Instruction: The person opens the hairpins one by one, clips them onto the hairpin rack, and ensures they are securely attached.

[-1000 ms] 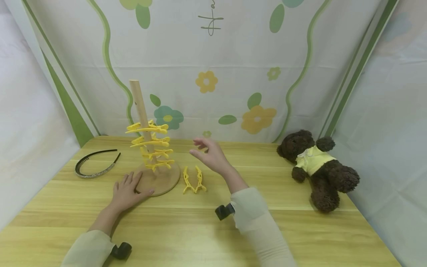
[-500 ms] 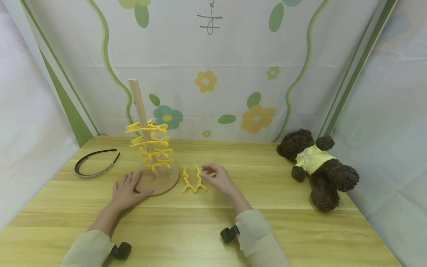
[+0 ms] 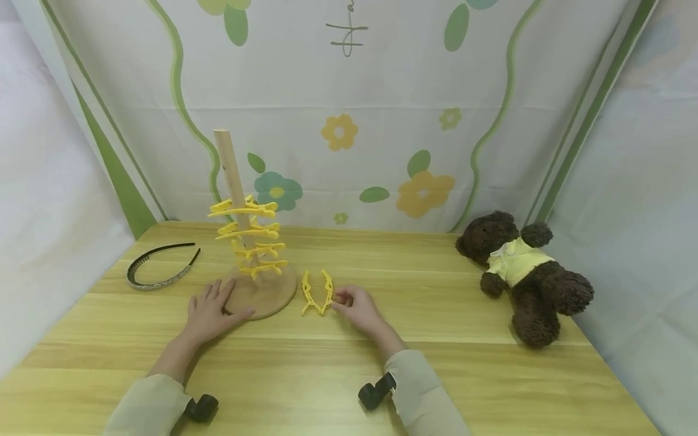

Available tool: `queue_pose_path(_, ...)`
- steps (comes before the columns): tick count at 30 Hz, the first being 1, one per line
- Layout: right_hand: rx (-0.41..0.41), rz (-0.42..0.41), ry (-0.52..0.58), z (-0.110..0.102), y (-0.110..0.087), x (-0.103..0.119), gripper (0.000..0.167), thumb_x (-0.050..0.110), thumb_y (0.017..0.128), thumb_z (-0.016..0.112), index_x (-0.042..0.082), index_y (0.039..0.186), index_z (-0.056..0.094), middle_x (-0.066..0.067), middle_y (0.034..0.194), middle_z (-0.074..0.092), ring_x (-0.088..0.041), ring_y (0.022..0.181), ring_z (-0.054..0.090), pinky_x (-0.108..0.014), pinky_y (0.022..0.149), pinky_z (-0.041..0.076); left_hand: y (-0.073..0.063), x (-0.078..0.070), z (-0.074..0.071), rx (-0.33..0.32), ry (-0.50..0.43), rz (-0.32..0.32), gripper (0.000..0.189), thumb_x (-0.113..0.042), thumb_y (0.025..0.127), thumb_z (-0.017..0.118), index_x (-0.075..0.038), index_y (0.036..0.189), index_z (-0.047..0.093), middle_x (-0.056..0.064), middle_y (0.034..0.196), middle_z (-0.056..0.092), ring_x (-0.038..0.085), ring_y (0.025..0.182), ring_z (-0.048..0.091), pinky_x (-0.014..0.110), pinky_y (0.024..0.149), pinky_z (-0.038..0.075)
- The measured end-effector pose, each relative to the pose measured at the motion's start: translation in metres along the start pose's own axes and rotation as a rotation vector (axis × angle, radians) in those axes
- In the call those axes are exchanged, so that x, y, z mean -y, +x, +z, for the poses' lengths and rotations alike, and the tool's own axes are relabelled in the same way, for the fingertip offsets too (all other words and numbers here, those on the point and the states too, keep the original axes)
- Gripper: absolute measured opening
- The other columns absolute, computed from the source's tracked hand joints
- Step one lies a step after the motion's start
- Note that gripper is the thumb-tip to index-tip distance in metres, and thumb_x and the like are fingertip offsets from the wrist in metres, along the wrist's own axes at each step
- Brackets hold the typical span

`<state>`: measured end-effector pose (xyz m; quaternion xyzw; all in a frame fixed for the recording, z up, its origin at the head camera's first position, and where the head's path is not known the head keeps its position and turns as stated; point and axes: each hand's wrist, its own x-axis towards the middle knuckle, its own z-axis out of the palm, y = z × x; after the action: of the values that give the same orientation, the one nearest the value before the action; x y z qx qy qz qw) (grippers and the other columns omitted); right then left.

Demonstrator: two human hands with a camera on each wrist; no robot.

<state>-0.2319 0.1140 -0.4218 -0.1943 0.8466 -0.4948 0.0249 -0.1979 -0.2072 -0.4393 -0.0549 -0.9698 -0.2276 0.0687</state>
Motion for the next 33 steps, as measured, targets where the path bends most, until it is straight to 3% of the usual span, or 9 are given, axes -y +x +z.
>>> queue_pose_path(4, -0.042, -0.032, -0.071, 0.004, 0.001, -0.008, 0.017, 0.009, 0.077, 0.064, 0.001, 0.092, 0.064, 0.000, 0.074, 0.056, -0.013, 0.064, 0.048, -0.025, 0.054, 0.041, 0.001, 0.000, 0.001, -0.002, 0.011, -0.002, 0.092, -0.064, 0.072, 0.049, -0.003, 0.136, 0.023, 0.028, 0.136, 0.013, 0.044, 0.122, 0.008, 0.062, 0.089, -0.002)
queue_pose_path(8, -0.103, -0.038, -0.118, 0.005, 0.002, -0.010, 0.009, 0.007, 0.077, 0.064, 0.005, 0.086, 0.067, 0.001, 0.076, 0.060, -0.011, 0.067, 0.050, -0.026, 0.058, 0.042, 0.001, 0.001, 0.000, -0.005, 0.009, -0.004, 0.092, -0.064, 0.072, 0.049, -0.003, 0.136, 0.023, 0.029, 0.136, 0.013, 0.045, 0.122, 0.007, 0.062, 0.089, -0.003)
queue_pose_path(18, -0.243, 0.002, -0.148, -0.003, 0.000, -0.012, 0.009, 0.003, 0.079, 0.061, 0.003, 0.083, 0.068, -0.005, 0.079, 0.062, -0.018, 0.074, 0.055, -0.032, 0.065, 0.044, 0.001, -0.001, 0.000, -0.001, -0.001, -0.004, 0.092, -0.064, 0.072, 0.050, -0.003, 0.136, 0.023, 0.029, 0.136, 0.013, 0.045, 0.122, 0.007, 0.062, 0.089, -0.002)
queue_pose_path(21, -0.211, 0.012, -0.182, -0.006, 0.000, -0.015, 0.012, 0.010, 0.078, 0.064, 0.003, 0.087, 0.067, -0.004, 0.079, 0.058, -0.016, 0.071, 0.051, -0.031, 0.062, 0.043, 0.001, -0.002, -0.001, -0.002, -0.004, -0.004, 0.092, -0.064, 0.072, 0.050, -0.003, 0.136, 0.024, 0.029, 0.136, 0.013, 0.044, 0.122, 0.007, 0.062, 0.089, -0.002)
queue_pose_path(27, -0.080, -0.016, -0.393, -0.004, 0.000, -0.017, 0.050, 0.040, 0.066, 0.072, 0.004, 0.100, 0.062, -0.003, 0.088, 0.049, -0.017, 0.078, 0.045, -0.032, 0.067, 0.038, 0.001, -0.001, 0.000, -0.006, 0.006, -0.005, 0.092, -0.064, 0.072, 0.050, -0.003, 0.136, 0.024, 0.028, 0.136, 0.014, 0.044, 0.122, 0.008, 0.062, 0.089, -0.002)
queue_pose_path(33, -0.109, 0.001, -0.402, -0.003, -0.001, -0.014, 0.042, 0.031, 0.069, 0.072, 0.003, 0.099, 0.061, -0.004, 0.089, 0.047, -0.018, 0.079, 0.045, -0.032, 0.067, 0.038, 0.000, -0.002, -0.001, -0.006, 0.000, -0.004, 0.092, -0.064, 0.072, 0.050, -0.002, 0.135, 0.025, 0.029, 0.135, 0.014, 0.045, 0.122, 0.008, 0.062, 0.089, -0.002)
